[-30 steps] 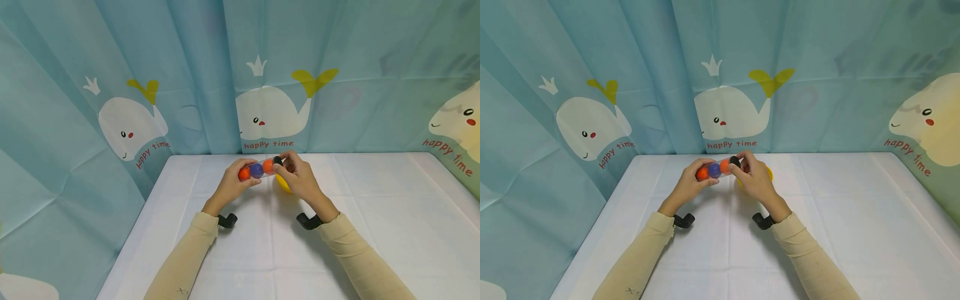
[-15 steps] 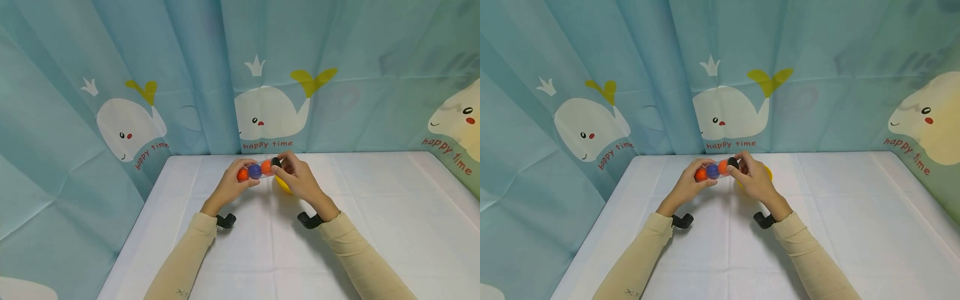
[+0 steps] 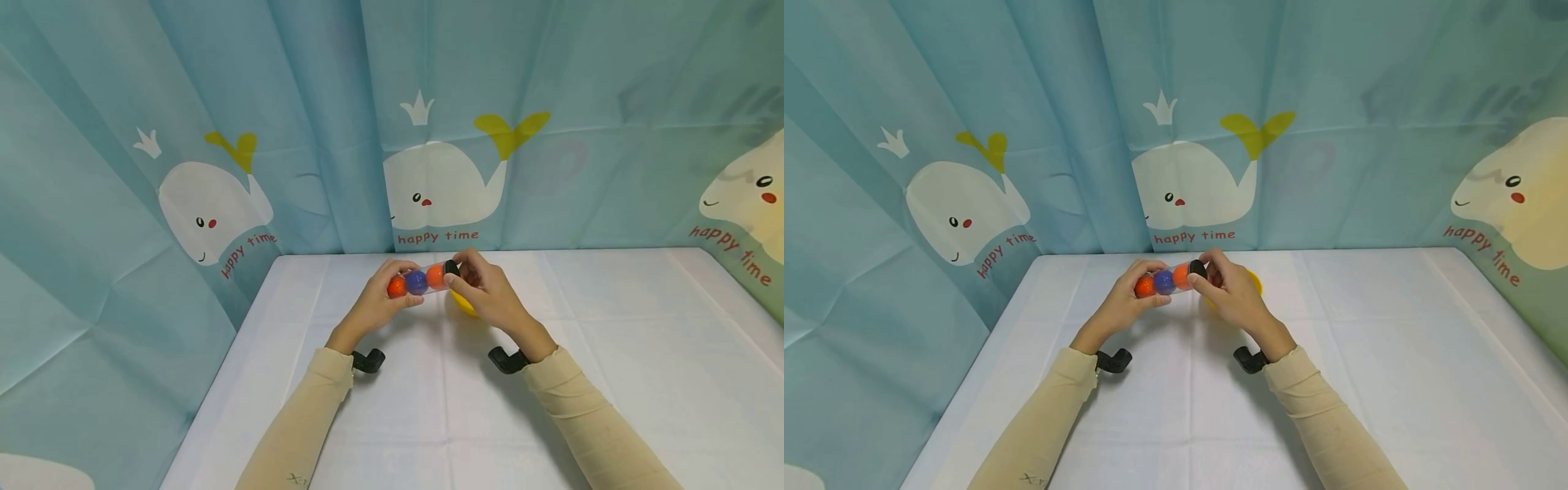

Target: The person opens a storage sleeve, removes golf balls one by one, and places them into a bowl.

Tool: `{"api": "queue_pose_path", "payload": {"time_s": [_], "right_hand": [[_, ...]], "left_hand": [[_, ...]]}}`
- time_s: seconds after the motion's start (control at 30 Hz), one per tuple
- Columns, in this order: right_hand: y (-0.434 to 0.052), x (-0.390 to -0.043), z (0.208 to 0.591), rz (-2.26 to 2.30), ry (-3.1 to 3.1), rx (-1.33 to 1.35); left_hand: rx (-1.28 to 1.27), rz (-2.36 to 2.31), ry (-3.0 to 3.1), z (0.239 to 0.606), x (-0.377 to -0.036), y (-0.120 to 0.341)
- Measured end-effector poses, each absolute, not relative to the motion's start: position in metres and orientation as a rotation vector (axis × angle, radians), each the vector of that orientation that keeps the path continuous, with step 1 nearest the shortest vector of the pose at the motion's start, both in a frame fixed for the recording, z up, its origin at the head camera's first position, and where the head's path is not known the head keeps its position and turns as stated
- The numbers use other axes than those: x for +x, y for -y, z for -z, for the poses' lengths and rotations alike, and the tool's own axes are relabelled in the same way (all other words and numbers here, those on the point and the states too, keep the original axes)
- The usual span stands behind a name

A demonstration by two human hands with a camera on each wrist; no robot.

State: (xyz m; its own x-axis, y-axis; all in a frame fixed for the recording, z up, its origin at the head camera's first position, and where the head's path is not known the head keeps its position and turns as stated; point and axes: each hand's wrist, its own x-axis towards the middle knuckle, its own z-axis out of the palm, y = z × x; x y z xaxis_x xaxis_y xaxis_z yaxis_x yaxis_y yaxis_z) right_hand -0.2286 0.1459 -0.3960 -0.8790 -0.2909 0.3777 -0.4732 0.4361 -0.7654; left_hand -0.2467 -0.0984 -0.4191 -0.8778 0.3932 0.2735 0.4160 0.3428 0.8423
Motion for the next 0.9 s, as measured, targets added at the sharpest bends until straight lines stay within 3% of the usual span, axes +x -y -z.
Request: {"api": "queue_pose_path", "payload": {"time_s": [0.9], "right_hand": [[-0.1435, -0.2280, 0.4023, -1.303, 2.462, 0.751]], "left_hand": [[-0.780, 1.630, 2.714, 0.4126, -0.2480, 0.1085]]}}
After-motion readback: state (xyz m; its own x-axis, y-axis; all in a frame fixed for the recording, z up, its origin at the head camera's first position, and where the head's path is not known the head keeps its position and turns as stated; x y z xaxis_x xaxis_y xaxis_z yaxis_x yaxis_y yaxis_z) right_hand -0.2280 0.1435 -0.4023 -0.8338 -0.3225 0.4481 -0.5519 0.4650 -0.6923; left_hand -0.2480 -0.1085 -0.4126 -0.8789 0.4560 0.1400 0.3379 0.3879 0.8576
